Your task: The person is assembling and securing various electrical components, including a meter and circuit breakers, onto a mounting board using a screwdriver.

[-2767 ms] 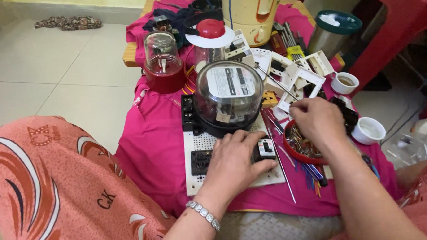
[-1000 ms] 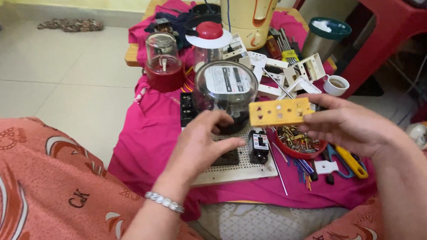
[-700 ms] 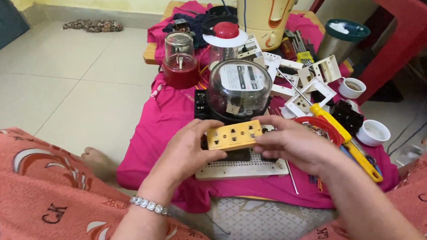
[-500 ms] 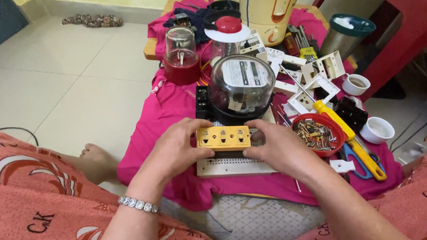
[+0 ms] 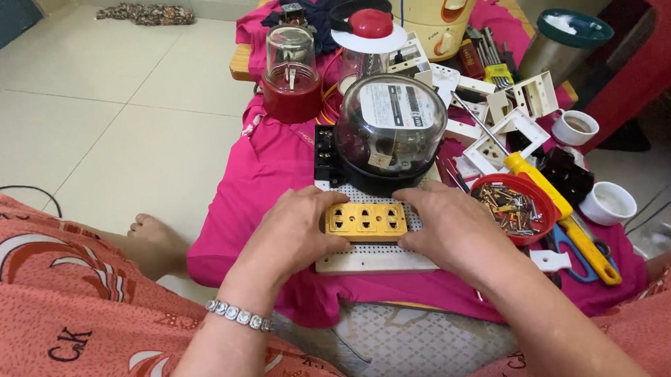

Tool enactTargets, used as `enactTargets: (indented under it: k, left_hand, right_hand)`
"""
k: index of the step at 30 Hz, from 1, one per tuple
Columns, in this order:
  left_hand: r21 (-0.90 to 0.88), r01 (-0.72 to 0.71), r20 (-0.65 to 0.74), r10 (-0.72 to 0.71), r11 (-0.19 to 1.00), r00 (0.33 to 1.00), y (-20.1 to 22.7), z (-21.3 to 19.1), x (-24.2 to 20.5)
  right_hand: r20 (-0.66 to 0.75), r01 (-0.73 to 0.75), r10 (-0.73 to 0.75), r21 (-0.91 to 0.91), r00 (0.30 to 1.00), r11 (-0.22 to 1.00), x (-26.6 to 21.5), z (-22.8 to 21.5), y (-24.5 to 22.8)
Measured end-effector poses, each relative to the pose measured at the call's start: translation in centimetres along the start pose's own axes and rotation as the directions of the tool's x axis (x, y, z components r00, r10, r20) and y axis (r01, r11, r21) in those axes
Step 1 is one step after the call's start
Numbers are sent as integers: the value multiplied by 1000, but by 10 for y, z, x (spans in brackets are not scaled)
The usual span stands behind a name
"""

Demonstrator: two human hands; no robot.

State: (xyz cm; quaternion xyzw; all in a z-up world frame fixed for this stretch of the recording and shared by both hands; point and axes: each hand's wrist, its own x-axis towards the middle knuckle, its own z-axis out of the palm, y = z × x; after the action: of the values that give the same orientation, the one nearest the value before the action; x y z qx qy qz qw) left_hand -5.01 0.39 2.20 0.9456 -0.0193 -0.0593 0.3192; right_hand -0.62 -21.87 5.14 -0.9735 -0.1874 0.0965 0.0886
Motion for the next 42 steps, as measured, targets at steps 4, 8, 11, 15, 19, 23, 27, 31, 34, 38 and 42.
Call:
enactTargets:
  k: [4, 8, 11, 15, 19, 23, 27, 31, 34, 38, 42]
  left_hand:
    - [9, 29, 4, -29, 1000, 1000, 0, -2, 2]
    - [35, 49, 5, -49, 998, 999, 4, -5, 0]
    - [64, 56, 14, -57, 996, 998, 8, -5, -1]
    - [99, 91, 32, -95, 991, 995, 8, -4, 1]
    - [103, 89, 37, -93, 991, 995, 6, -2, 3]
    - [130, 100, 37, -105, 986, 994, 11, -7, 0]
    - [199, 116, 37, -126, 973, 991, 16, -12, -1]
    - [195, 111, 28, -118, 974, 993, 14, -8, -3]
    - [195, 98, -8, -99, 976, 995, 10, -3, -2]
    - [120, 74, -27, -72, 990, 997, 6, 2, -3]
    - [51, 12, -39, -10, 999, 999, 16, 3, -7]
  right_hand:
    - [-22, 13, -13, -1, 1000, 1000, 4, 2, -3]
    - [-11, 33, -34, -38, 999, 999, 4, 3, -3]
    - [-9, 48, -49, -56, 999, 997, 3, 0, -7]
    - [9, 83, -83, -90, 997, 992, 2, -1, -9]
    - [24, 57, -55, -99, 998, 993, 9, 3, -12]
    - [76, 157, -148, -138, 986, 978, 13, 1, -18]
    - [129, 150, -134, -124, 982, 981, 14, -4, -21]
    - [146, 137, -120, -111, 982, 984, 16, -4, -23]
    - [147, 113, -99, -92, 984, 989, 17, -4, -23]
    - [136, 118, -106, -83, 985, 990, 20, -1, -23]
    - [115, 163, -150, -116, 982, 980, 28, 7, -13]
